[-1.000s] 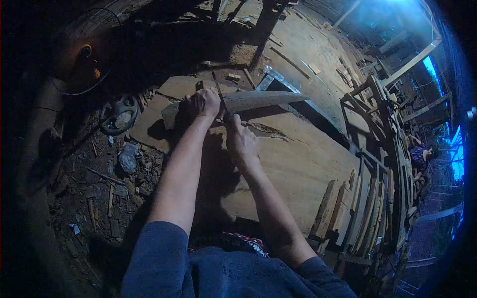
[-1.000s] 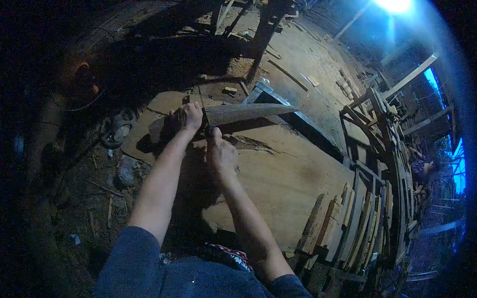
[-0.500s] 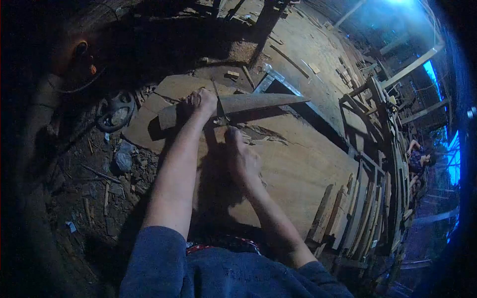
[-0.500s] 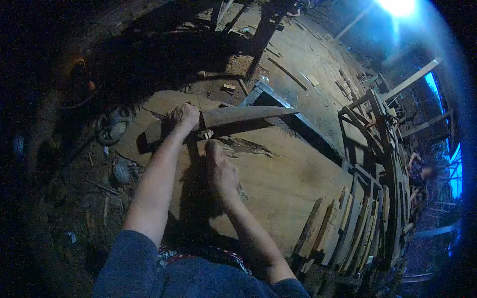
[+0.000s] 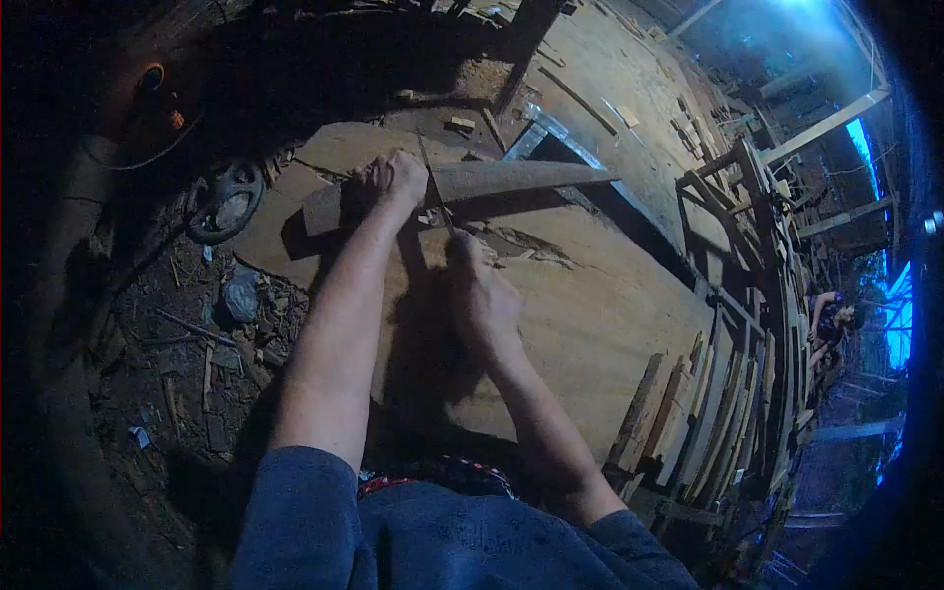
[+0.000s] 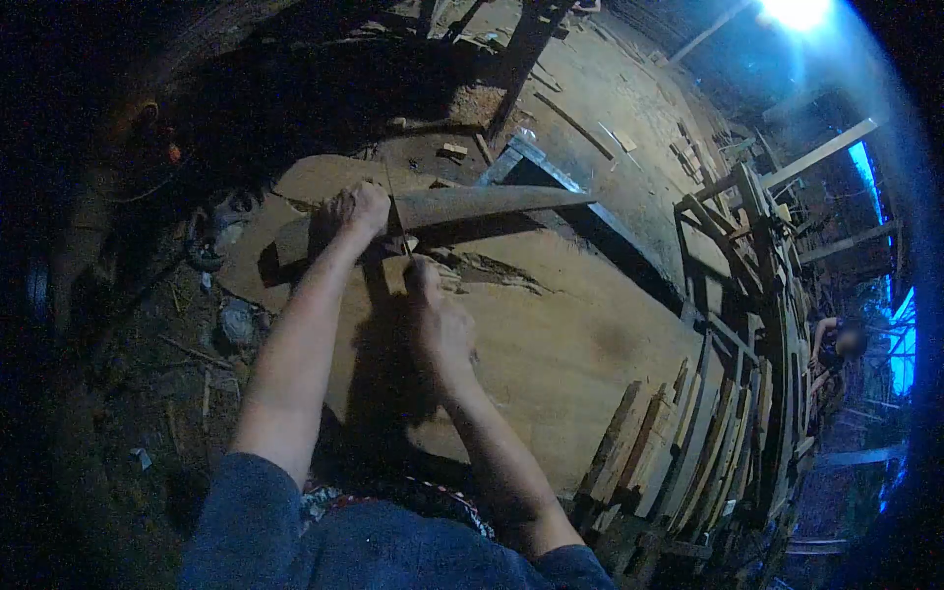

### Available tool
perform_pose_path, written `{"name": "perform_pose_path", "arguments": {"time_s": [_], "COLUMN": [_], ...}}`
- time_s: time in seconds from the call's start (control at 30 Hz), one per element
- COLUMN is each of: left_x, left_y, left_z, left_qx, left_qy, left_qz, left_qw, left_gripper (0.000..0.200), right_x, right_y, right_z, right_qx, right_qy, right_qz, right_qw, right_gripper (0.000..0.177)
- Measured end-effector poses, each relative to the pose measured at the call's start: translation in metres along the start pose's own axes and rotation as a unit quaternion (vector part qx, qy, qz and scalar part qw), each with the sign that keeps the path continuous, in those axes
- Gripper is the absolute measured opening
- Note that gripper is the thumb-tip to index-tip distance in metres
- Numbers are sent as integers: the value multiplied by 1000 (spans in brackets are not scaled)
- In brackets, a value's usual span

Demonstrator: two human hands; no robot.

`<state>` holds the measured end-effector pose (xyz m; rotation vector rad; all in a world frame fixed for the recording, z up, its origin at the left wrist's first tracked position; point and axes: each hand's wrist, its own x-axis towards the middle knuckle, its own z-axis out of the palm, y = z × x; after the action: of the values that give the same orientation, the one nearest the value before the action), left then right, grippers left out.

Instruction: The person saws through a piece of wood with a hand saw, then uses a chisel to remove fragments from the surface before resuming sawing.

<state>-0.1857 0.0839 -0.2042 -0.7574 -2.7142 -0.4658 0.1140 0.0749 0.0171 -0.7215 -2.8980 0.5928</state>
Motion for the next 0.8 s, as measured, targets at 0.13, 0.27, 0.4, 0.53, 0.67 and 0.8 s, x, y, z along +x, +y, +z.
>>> {"name": "perform_pose_path", "arguments": {"time_s": [0.13, 0.27, 0.4, 0.53, 0.67, 0.8], "left_x": [-16, -35, -23, -30, -45, -52], "left_y": [39, 58, 48, 56, 64, 66], "left_z": [-127, -168, -121, -154, -186, -177], "left_qx": [-198, -224, -259, -214, -179, -21], "left_qy": [6, 32, 64, -52, 21, 258], "left_qz": [-160, -154, -161, -201, -157, -87], "left_qw": [967, 962, 950, 955, 971, 962], "left_gripper": [24, 34, 38, 37, 34, 34], "right_x": [40, 18, -9, -8, -21, -56], "right_y": [1, -9, -4, -10, -20, -33], "right_z": [24, -6, 2, 9, -18, -69], "right_qx": [-23, -6, 0, 4, -12, -46], "right_qy": [39, 27, -31, -13, -25, -43], "right_qz": [-13, -35, 33, 42, 37, 17], "right_qw": [999, 999, 999, 999, 999, 998], "right_gripper": [28, 23, 22, 23, 23, 16]}}
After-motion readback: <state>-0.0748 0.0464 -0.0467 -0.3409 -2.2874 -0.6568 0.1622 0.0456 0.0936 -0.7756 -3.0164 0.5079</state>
